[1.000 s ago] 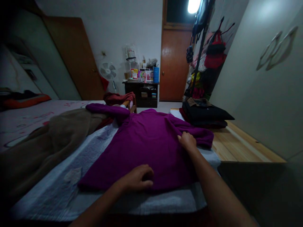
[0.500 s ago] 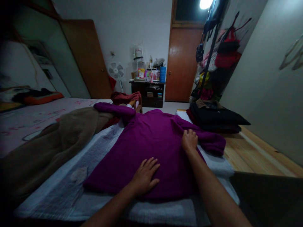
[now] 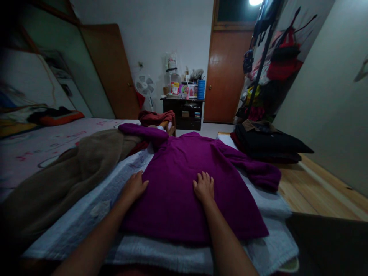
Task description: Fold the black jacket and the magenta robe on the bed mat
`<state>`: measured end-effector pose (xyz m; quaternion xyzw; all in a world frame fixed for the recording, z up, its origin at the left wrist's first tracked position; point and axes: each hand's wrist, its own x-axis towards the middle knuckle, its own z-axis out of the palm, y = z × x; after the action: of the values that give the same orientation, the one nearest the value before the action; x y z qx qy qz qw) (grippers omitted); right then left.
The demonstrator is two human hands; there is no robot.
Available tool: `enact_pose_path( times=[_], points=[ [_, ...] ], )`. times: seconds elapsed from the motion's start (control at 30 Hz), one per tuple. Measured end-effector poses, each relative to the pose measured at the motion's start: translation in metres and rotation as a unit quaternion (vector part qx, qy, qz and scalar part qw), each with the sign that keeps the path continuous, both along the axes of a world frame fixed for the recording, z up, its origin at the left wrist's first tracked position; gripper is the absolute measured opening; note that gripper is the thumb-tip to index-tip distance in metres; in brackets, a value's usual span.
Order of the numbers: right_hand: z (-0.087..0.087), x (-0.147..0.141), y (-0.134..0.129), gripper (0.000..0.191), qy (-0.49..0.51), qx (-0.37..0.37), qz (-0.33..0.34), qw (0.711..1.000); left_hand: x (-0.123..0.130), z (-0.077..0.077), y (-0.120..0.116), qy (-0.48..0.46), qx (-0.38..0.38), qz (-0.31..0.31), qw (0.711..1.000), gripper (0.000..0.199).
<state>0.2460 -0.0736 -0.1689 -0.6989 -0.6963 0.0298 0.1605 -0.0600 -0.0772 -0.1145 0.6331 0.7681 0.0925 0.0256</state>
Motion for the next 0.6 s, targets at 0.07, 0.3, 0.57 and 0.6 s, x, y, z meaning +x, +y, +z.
enact_pose_path(
  times=[0.07,0.3,0.57,0.6],
  points=[
    [0.002,0.000,0.000,0.049,0.001,0.002,0.002,1.000,-0.015,0.001,0.003,-0.014,-0.043,0.004,0.999,0.057],
    [0.001,-0.001,0.000,0.049,0.000,0.010,-0.004,1.000,-0.023,0.011,0.004,0.007,-0.012,-0.047,0.999,0.051],
    [-0.002,-0.002,0.002,0.050,-0.014,0.003,-0.021,1.000,-0.028,0.005,-0.003,0.124,-0.092,-0.048,0.987,0.041],
    [-0.002,-0.002,0.003,0.050,-0.016,0.003,-0.022,1.000,-0.021,0.005,-0.001,0.140,-0.078,-0.052,0.986,0.039]
  ],
)
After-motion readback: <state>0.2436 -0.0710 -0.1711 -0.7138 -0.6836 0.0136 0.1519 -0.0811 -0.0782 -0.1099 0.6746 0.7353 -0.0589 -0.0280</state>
